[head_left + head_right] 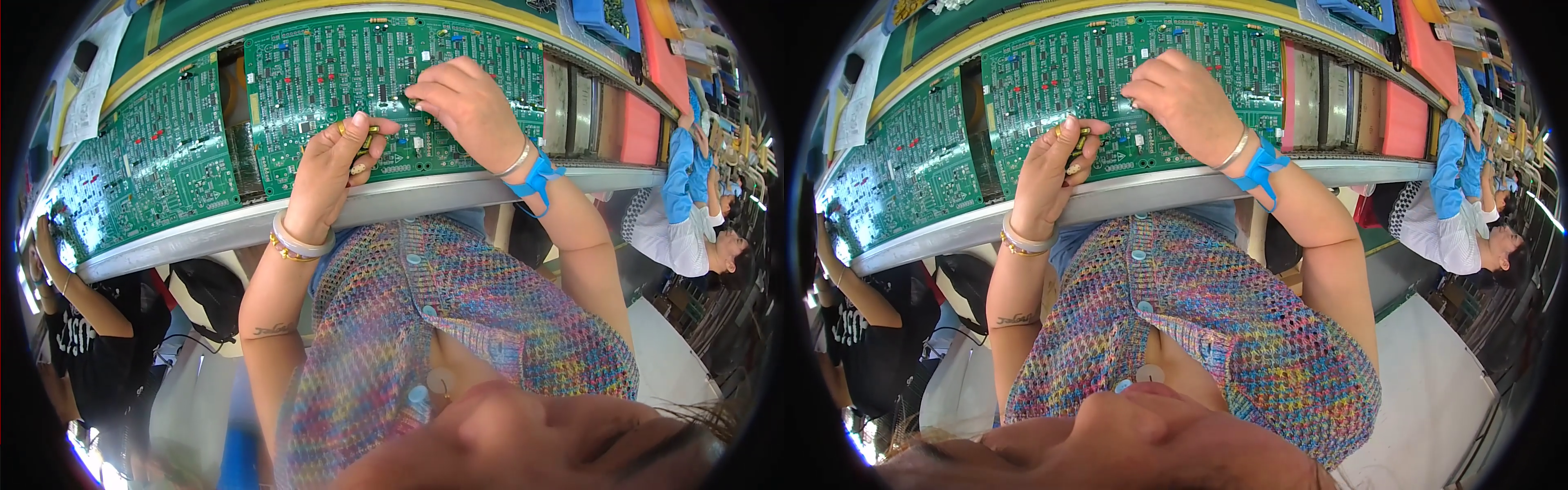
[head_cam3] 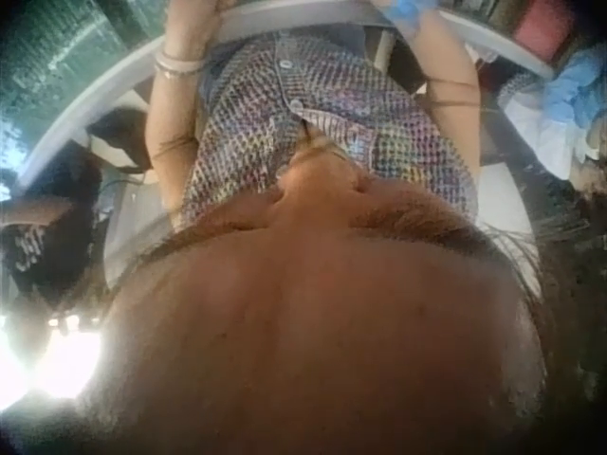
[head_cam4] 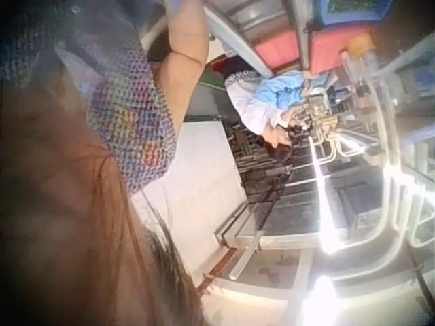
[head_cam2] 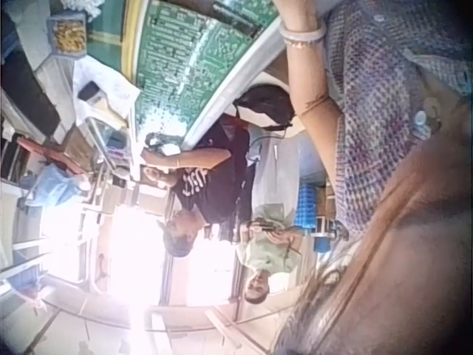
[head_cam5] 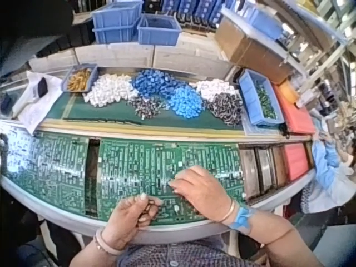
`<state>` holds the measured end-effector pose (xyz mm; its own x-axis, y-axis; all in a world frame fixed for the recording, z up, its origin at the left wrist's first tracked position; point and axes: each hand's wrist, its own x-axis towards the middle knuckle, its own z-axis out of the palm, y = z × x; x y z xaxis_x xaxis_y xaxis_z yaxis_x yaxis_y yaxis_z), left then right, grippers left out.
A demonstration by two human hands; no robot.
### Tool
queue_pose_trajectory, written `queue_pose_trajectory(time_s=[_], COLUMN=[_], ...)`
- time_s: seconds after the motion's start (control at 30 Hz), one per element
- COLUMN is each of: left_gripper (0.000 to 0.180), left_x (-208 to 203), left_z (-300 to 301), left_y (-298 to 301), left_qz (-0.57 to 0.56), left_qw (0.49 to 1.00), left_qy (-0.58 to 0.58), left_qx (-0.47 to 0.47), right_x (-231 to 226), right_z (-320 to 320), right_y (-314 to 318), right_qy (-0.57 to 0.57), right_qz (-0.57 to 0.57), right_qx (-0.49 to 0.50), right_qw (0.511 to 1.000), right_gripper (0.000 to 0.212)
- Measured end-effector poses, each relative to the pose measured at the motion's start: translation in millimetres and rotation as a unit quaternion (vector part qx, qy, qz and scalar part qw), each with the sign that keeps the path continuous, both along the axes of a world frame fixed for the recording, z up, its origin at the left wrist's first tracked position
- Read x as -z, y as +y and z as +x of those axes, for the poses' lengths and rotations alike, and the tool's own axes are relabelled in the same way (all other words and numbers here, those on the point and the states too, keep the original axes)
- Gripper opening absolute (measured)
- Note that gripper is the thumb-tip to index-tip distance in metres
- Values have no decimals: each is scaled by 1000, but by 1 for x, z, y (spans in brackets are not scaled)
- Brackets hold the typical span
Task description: The person inserts small electronic components into a printed circuit board by hand.
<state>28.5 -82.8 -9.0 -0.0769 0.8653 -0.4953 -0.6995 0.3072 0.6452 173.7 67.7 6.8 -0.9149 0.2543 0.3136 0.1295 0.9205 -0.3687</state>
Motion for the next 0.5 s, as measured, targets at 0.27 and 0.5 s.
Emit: queue_pose_trajectory(time_s=[0.27, 0.5], left_gripper=[38, 38], left_x=[-4, -22], left_z=[17, 29], left_y=[-22, -71], left_qz=[29, -3], left_qw=[998, 984], left_qy=[-62, -177], left_qx=[1, -32], right_x=[-32, -16], right_z=[-6, 7], right_y=[-52, -52], right_qy=[79, 25], right_qz=[-65, -142], right_qx=[9, 24], right_qw=[995, 989], right_gripper=[19, 14])
